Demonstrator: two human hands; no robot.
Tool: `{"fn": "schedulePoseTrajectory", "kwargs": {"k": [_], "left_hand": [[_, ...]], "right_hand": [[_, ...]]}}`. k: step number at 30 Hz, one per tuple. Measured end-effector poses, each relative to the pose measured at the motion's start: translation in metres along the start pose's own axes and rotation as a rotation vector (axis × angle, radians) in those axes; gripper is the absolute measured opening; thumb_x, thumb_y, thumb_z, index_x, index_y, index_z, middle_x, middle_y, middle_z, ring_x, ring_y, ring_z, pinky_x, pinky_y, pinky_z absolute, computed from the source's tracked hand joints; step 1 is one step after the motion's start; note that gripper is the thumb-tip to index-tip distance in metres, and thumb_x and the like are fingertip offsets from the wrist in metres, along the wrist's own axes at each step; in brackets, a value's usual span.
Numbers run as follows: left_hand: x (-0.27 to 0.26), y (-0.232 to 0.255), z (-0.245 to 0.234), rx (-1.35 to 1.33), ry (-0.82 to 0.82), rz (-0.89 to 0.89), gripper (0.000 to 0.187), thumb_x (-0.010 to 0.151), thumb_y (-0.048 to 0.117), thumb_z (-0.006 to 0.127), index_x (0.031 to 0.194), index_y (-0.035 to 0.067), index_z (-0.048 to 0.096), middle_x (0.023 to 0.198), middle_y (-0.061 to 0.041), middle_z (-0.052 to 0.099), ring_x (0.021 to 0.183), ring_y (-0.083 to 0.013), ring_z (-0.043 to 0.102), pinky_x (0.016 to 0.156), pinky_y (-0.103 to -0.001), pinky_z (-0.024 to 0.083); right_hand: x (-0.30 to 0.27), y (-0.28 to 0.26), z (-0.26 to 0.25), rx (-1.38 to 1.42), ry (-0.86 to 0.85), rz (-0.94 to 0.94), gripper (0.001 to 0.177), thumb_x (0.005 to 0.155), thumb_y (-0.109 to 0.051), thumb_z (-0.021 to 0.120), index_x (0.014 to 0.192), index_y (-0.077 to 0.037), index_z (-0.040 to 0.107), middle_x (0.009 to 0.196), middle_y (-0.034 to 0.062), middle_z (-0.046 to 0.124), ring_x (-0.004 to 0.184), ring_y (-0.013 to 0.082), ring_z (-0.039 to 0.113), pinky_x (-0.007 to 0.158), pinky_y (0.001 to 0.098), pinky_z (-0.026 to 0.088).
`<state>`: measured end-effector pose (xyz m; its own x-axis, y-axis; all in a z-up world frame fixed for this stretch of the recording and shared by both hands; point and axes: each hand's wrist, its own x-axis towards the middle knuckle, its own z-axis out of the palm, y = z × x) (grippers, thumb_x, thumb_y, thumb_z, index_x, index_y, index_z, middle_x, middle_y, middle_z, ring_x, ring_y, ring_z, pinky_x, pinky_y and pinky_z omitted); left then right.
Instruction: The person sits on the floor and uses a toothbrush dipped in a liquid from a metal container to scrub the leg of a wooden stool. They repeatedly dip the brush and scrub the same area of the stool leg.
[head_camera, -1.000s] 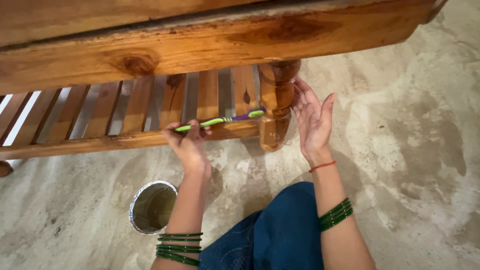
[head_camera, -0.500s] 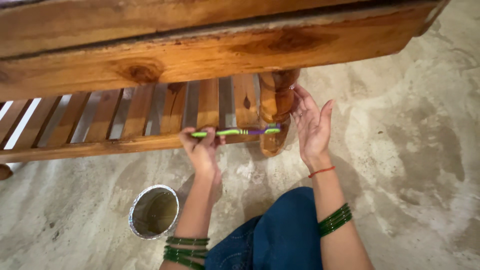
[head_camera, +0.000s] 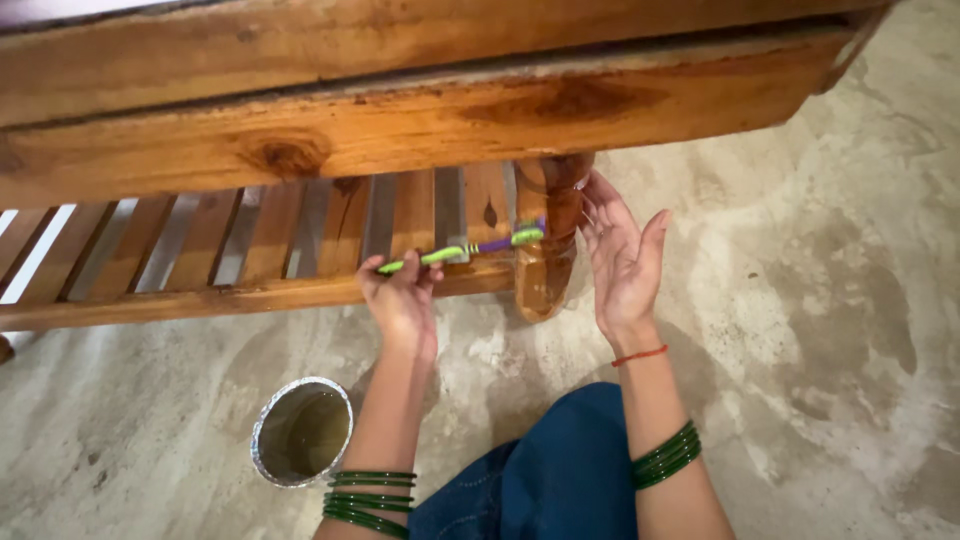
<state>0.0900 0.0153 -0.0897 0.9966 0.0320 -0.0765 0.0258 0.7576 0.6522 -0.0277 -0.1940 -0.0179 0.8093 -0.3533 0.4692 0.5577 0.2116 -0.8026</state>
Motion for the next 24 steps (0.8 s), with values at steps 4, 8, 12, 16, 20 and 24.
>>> {"fn": "schedulePoseTrajectory", "kwargs": {"k": [4,8,12,16,20,24], "left_hand": [[-0.006,0.007,-0.017,0.053,0.017,-0.018,0.038,0.095,-0.007,0.059,0.119,0.01,0.035,0.1,-0.018,0.063,0.075,-0.0298,0.067,0.066,-0.04,0.059],[0.003,0.02,0.001,-0.079,-0.057,-0.032,0.035,0.095,-0.006,0.059,0.117,0.008,0.036,0.101,-0.02,0.063,0.078,-0.0313,0.07,0.066,-0.04,0.06],[0.004,0.021,0.009,0.019,-0.054,0.049,0.037,0.095,-0.006,0.062,0.117,0.009,0.037,0.101,-0.019,0.061,0.079,-0.0311,0.068,0.069,-0.04,0.061],[-0.017,0.027,-0.006,0.074,0.058,0.084,0.036,0.094,-0.006,0.063,0.115,0.01,0.038,0.101,-0.014,0.062,0.08,-0.0293,0.067,0.068,-0.038,0.061],[-0.032,0.037,-0.006,-0.061,0.205,0.029,0.023,0.092,-0.005,0.068,0.107,0.004,0.052,0.101,-0.014,0.068,0.085,-0.0242,0.071,0.076,-0.031,0.064],[-0.051,0.016,0.0,-0.05,0.246,-0.092,0.02,0.085,-0.005,0.075,0.096,0.003,0.06,0.096,-0.016,0.073,0.083,-0.024,0.074,0.073,-0.027,0.064]], "right_hand": [[-0.002,-0.001,0.003,0.007,-0.013,-0.002,0.107,0.1,-0.077,0.017,0.161,0.009,0.03,0.167,0.0198,0.037,0.156,0.0314,0.034,0.131,0.0433,0.02],[0.0,0.0,0.004,0.007,0.0,0.019,0.108,0.099,-0.078,0.017,0.161,0.009,0.031,0.167,0.0194,0.037,0.156,0.0307,0.034,0.131,0.0426,0.02],[0.0,0.002,0.001,0.013,0.002,0.018,0.107,0.099,-0.078,0.016,0.161,0.009,0.031,0.166,0.0191,0.038,0.156,0.0307,0.034,0.131,0.0425,0.02],[-0.001,0.005,-0.002,0.019,0.01,0.021,0.107,0.099,-0.077,0.016,0.16,0.008,0.031,0.166,0.0187,0.038,0.156,0.0306,0.034,0.131,0.0426,0.021],[-0.001,0.006,-0.001,0.0,0.003,0.01,0.107,0.099,-0.077,0.016,0.16,0.009,0.033,0.165,0.0191,0.039,0.156,0.0304,0.035,0.131,0.0424,0.021],[0.0,0.005,0.001,0.034,0.008,0.005,0.106,0.1,-0.077,0.016,0.159,0.009,0.033,0.165,0.0192,0.04,0.155,0.0305,0.035,0.131,0.0429,0.022]]}}
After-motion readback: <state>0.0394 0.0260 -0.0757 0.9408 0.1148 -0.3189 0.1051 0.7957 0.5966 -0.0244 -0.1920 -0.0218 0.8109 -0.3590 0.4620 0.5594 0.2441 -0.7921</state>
